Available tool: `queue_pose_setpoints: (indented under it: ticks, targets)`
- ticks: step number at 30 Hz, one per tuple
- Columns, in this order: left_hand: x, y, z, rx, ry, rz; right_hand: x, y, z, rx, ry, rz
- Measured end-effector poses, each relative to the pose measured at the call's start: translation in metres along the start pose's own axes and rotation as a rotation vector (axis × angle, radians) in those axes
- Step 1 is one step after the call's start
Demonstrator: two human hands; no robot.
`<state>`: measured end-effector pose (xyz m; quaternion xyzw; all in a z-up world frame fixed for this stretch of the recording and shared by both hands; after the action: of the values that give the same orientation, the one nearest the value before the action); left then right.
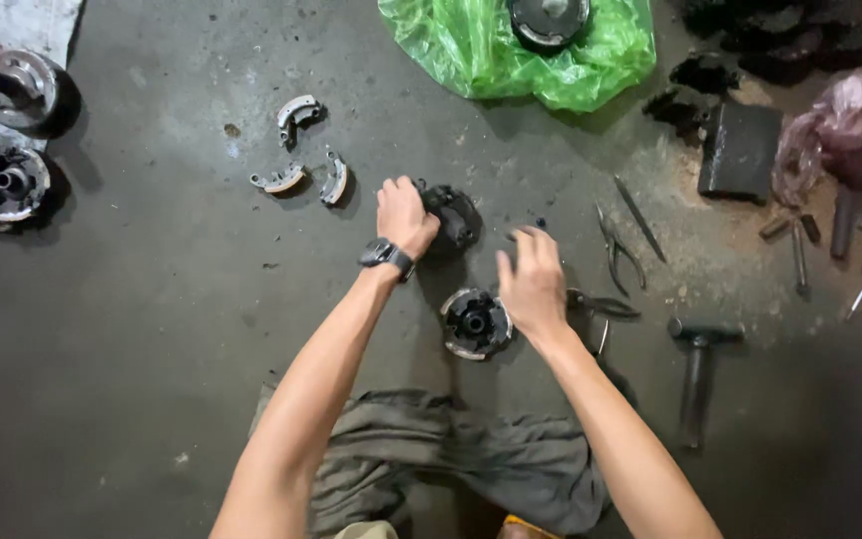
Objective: Disassembling and handling motorcycle clutch or brake components using hands and pliers while sitting on a workshop floor.
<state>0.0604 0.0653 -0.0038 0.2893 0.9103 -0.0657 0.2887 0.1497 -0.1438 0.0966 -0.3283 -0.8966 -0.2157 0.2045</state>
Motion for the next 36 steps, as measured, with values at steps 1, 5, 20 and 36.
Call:
queue_pose_setpoints:
  ticks: [1, 5, 20, 36]
  targets:
    - [0.007, -0.004, -0.003, -0.005, 0.001, -0.001, 0.002, 0.011, 0.006, -0.001, 0.003, -0.004]
    - [-0.009, -0.028, -0.039, 0.121, -0.356, 0.126, 0.007, 0.034, 0.037, 0.118, 0.275, -0.025]
    - [-0.088, -0.089, -0.158, 0.132, -0.301, 0.803, 0.021, 0.012, 0.021, 0.532, 0.762, 0.106]
    - [-0.051, -0.088, -0.064, 0.283, -0.510, 0.020, 0.000, 0.026, 0.016, 0.266, 0.510, 0.125]
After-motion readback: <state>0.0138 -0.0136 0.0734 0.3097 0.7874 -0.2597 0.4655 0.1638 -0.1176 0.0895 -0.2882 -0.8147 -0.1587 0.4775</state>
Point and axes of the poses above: each hand's wrist, its own y-axis towards the middle knuckle, its own z-axis out of the palm, x = y × z, the point moved 9 cm from there along y, towards the middle knuckle, and after that the axes turned 8 degrees about -x, right-handed, at the moved point
